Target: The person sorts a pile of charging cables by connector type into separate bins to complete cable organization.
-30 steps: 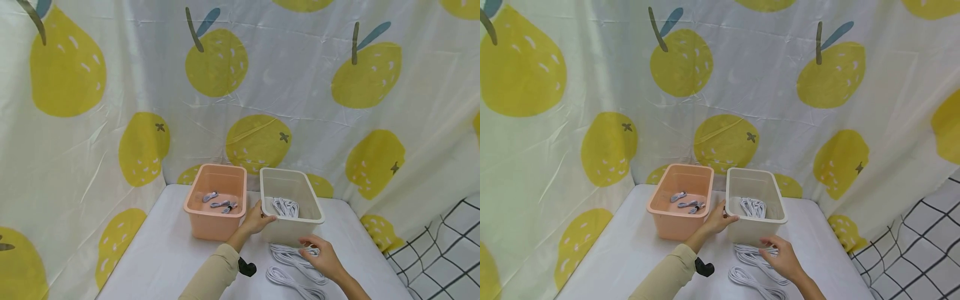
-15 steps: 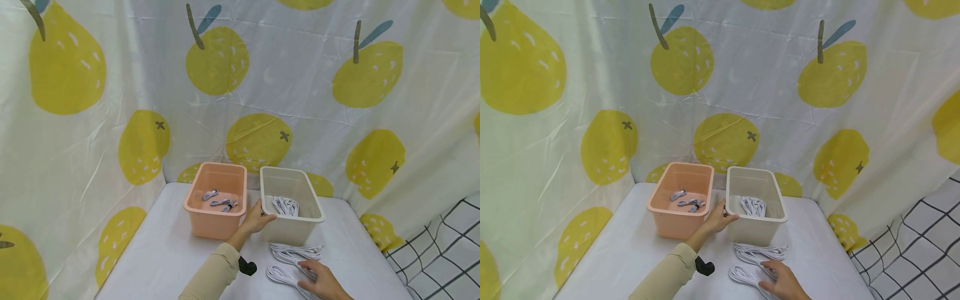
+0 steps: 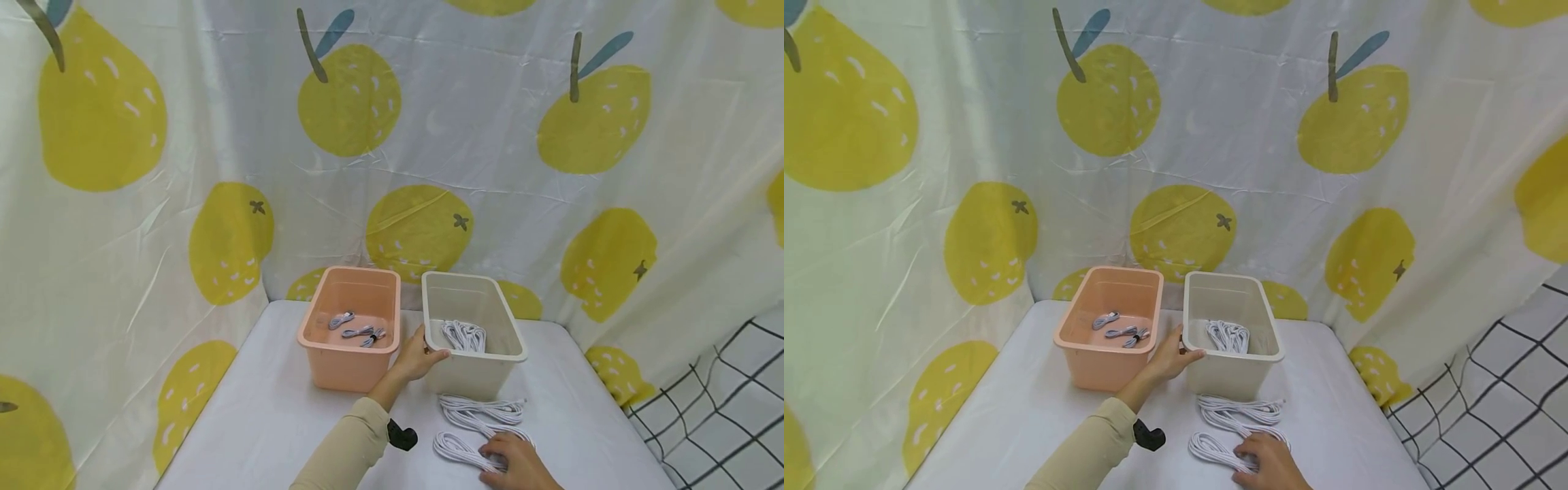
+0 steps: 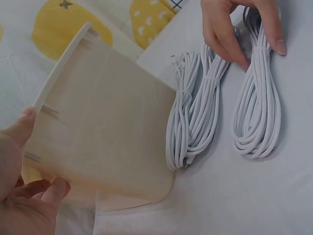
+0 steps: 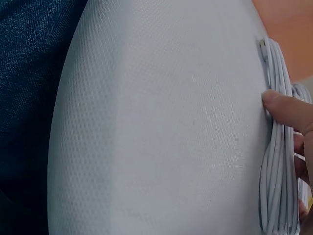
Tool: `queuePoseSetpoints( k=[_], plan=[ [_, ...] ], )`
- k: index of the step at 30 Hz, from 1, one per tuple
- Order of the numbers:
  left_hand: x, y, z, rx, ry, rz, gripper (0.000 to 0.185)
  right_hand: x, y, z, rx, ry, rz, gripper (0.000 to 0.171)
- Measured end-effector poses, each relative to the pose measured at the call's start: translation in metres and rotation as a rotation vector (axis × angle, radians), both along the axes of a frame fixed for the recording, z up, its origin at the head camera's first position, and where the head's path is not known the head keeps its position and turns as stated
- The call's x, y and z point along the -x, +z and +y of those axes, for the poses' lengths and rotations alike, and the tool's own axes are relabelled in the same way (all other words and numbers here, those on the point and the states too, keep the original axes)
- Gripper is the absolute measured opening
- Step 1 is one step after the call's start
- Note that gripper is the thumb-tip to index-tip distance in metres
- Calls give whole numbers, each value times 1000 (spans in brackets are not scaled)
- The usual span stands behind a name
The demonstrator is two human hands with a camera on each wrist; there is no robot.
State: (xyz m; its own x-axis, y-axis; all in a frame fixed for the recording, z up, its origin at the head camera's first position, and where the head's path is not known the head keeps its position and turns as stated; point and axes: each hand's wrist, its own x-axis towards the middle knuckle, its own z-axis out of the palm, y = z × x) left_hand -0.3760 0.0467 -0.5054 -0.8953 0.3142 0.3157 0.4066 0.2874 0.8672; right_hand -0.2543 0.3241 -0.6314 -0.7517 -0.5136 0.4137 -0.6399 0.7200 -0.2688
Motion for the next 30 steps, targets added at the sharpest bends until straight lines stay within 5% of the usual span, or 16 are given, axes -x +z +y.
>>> queuePoseSetpoints(
  k=[17, 21, 30],
  plan=[
    [-3, 0, 0, 9, 18, -7, 69, 6, 6, -1, 182, 174, 27, 24],
    [-3, 0, 1, -2, 6, -3, 68, 8, 23, -2, 202, 167, 51, 24],
    [-3, 1, 0, -18, -4, -14, 68, 14, 87, -4, 222, 85, -46, 19]
  ],
)
